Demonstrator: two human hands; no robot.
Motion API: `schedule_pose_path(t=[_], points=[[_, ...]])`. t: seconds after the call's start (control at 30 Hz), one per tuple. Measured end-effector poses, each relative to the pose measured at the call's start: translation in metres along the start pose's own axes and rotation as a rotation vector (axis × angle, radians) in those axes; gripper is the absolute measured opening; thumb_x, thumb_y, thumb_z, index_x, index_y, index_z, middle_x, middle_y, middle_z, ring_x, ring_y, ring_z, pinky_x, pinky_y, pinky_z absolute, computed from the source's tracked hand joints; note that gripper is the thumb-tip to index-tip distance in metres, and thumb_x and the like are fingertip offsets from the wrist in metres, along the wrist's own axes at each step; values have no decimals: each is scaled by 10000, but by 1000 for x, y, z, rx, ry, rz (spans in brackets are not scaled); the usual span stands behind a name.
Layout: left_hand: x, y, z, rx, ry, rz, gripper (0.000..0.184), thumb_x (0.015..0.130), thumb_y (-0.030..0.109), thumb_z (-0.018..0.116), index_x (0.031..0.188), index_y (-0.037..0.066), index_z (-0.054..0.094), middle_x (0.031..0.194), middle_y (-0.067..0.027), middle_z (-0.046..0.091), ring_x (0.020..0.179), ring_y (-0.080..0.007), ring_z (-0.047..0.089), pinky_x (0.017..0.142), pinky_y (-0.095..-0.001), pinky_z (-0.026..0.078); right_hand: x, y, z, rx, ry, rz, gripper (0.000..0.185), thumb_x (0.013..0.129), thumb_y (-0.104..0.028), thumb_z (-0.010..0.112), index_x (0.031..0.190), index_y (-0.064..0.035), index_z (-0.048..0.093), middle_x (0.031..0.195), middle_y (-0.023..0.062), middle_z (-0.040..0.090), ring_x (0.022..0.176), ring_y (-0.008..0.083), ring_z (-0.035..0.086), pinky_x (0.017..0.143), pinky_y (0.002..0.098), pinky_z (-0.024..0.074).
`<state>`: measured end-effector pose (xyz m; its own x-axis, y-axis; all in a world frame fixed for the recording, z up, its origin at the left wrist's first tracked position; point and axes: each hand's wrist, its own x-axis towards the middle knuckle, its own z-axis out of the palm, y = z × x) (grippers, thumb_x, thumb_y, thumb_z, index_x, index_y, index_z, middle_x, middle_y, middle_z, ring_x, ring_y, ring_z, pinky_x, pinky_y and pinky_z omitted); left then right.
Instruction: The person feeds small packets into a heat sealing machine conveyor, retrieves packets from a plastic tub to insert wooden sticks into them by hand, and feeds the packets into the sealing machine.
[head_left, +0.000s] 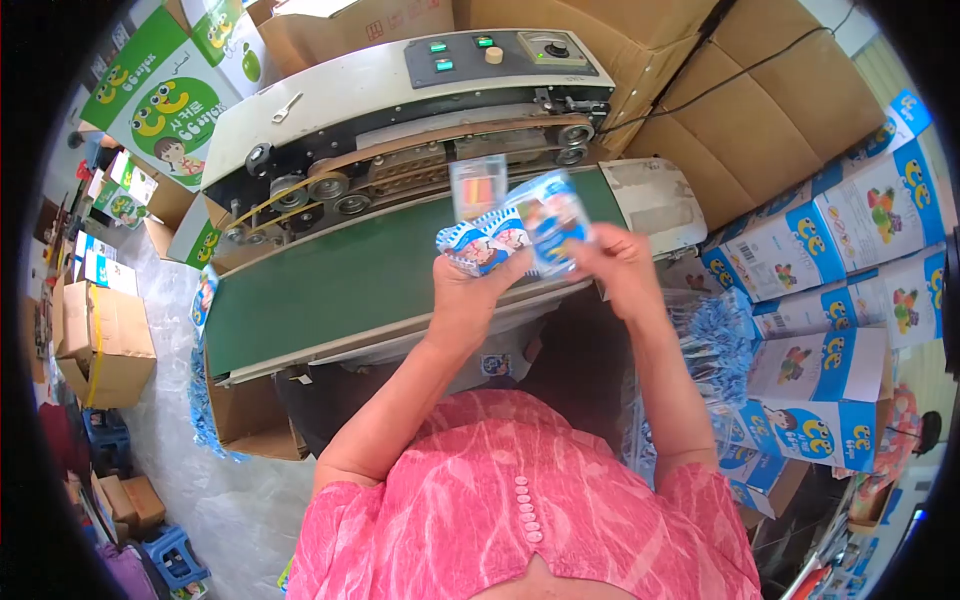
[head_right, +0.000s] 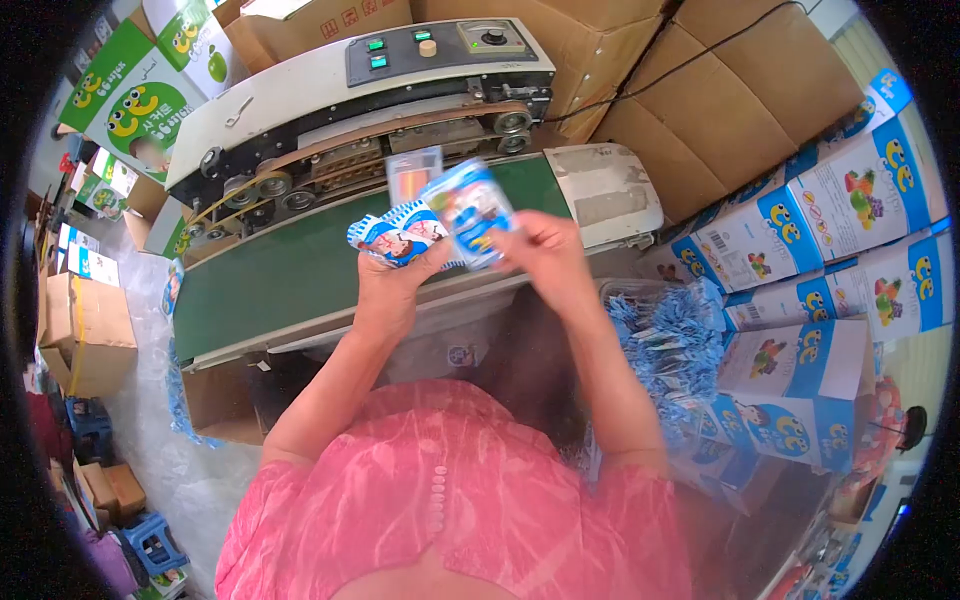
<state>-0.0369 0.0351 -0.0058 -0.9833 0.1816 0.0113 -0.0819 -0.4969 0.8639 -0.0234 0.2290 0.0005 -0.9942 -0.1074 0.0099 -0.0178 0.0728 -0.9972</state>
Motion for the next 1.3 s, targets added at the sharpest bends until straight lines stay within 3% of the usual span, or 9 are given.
schedule_pose_path(t=[0.17,0.47,0.6,0.67,0.7,0.77,0.8,1.1,1.3], points=[[3,3,-3,-31,59,-37,184,776,10,709,951,27,655,890,-23,663,780,-90,616,713,-254,505,30,3,-65,95,483,184,205,864,-140,623,995,18,621,827,64,668,624,102,615,516,218,523],[-2,0,-2,-59,57,-17,171,785,19,703,948,32,650,887,-16,661,756,-88,613,711,-245,498,71,13,-42,24,324,289,278,852,-179,645,1018,42,611,843,81,661,648,122,624,497,226,516],[-3,2,-8,-117,60,0,148,804,29,687,947,32,652,889,-14,661,779,-92,616,731,-248,495,51,-3,-17,-197,378,159,302,839,-188,664,1033,38,619,857,71,658,673,121,628,530,228,515],[-2,3,-8,-118,50,-9,165,808,43,687,967,37,642,915,-20,657,799,-100,617,744,-255,491,34,-1,-8,-553,309,-345,286,833,-176,669,1037,21,633,867,55,656,681,109,622,577,226,514],[-2,3,-7,-120,30,-21,184,812,57,686,987,42,632,941,-25,652,820,-109,618,757,-262,487,23,-4,3,-550,308,-344,286,833,-176,669,1037,21,633,867,55,656,681,109,622,577,226,514],[-3,2,-5,-117,3,-38,202,817,71,686,1007,47,622,967,-31,648,840,-117,619,770,-269,483,5,-11,28,-9,-141,-83,209,840,-153,658,1001,-19,655,845,40,658,656,83,603,608,223,511],[-4,0,-4,-150,-17,-54,215,823,77,680,1024,43,614,976,-40,647,851,-129,623,765,-276,492,3,-9,26,-10,-137,-84,209,840,-153,658,1001,-19,655,845,40,658,656,83,603,608,223,511],[-4,10,1,-53,11,-163,199,858,116,644,1019,11,592,938,-76,648,866,-197,646,641,-299,549,25,5,-65,69,481,130,151,873,-146,617,906,1,629,765,32,639,604,85,587,512,209,510],[-4,7,-2,82,-95,-227,185,867,121,629,1008,12,581,906,-72,645,835,-204,652,606,-301,556,57,15,-74,71,415,229,178,878,-160,610,927,11,623,780,36,637,613,81,582,508,212,515]])
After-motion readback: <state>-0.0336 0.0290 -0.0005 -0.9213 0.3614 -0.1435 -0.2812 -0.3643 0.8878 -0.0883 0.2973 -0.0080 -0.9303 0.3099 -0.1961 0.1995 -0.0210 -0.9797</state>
